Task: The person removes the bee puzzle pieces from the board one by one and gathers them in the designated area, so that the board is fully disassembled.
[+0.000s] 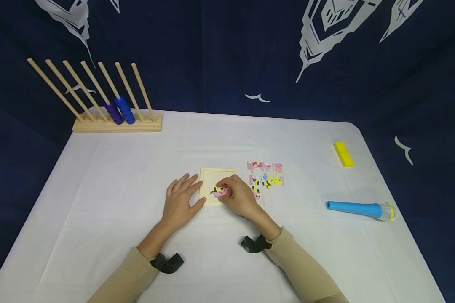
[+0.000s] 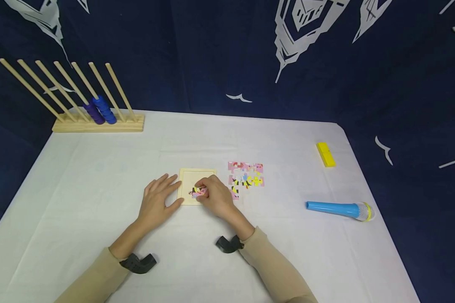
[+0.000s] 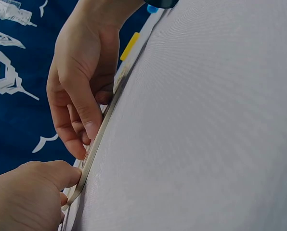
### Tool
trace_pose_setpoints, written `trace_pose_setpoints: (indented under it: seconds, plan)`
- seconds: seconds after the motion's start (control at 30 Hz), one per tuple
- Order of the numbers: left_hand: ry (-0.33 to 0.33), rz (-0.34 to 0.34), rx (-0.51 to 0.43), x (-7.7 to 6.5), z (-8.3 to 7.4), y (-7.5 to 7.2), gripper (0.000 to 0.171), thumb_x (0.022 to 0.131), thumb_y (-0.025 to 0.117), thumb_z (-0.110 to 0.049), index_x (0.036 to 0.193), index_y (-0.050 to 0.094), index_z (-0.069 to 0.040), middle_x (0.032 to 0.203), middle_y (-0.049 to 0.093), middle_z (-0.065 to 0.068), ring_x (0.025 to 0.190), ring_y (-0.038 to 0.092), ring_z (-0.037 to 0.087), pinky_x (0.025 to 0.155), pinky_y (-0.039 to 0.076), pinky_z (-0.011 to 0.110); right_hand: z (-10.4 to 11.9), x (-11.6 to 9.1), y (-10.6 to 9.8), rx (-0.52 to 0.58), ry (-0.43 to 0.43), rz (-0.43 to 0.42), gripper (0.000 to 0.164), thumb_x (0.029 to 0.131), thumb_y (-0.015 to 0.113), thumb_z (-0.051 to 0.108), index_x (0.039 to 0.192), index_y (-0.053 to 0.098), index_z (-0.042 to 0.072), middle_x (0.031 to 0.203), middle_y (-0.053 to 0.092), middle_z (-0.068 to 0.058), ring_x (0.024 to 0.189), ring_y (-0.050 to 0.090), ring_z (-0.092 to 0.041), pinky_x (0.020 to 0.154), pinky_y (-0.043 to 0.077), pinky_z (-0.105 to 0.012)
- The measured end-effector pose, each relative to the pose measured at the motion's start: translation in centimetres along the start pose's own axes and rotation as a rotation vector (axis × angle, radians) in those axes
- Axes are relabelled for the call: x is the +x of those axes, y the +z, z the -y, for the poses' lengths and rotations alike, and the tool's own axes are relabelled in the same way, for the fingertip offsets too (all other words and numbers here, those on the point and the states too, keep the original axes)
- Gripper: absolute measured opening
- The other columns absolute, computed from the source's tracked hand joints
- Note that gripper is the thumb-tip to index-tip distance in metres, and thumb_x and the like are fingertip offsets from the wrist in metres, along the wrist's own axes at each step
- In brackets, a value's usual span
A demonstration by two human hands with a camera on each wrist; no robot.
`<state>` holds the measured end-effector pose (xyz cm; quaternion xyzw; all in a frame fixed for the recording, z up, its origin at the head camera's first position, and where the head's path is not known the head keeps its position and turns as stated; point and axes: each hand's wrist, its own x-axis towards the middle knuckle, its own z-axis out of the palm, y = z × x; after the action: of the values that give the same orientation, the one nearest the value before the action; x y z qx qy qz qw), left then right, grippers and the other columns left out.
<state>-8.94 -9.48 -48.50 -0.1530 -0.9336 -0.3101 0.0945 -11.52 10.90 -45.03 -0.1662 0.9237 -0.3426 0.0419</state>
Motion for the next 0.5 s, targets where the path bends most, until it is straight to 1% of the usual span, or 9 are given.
trace_pose_setpoints:
  seconds: [0.5]
  plan:
    - [0.001, -0.003, -0.001, 0.09, -0.10, -0.10, 0.049, 0.086, 0.073, -0.027, 0.128, 0.064, -0.005, 0.146, 0.052, 0.013, 0.141, 0.037, 0.034, 0.113, 0.021, 0.059, 0.16, 0.05, 0.05, -0.013, 0.025, 0.015, 0.028, 0.079, 0.078, 0.007, 0.106, 0.070, 0.012, 0.090, 0.057, -0.002, 0.063, 0.047, -0.006, 0.056, 0.036, -0.021]
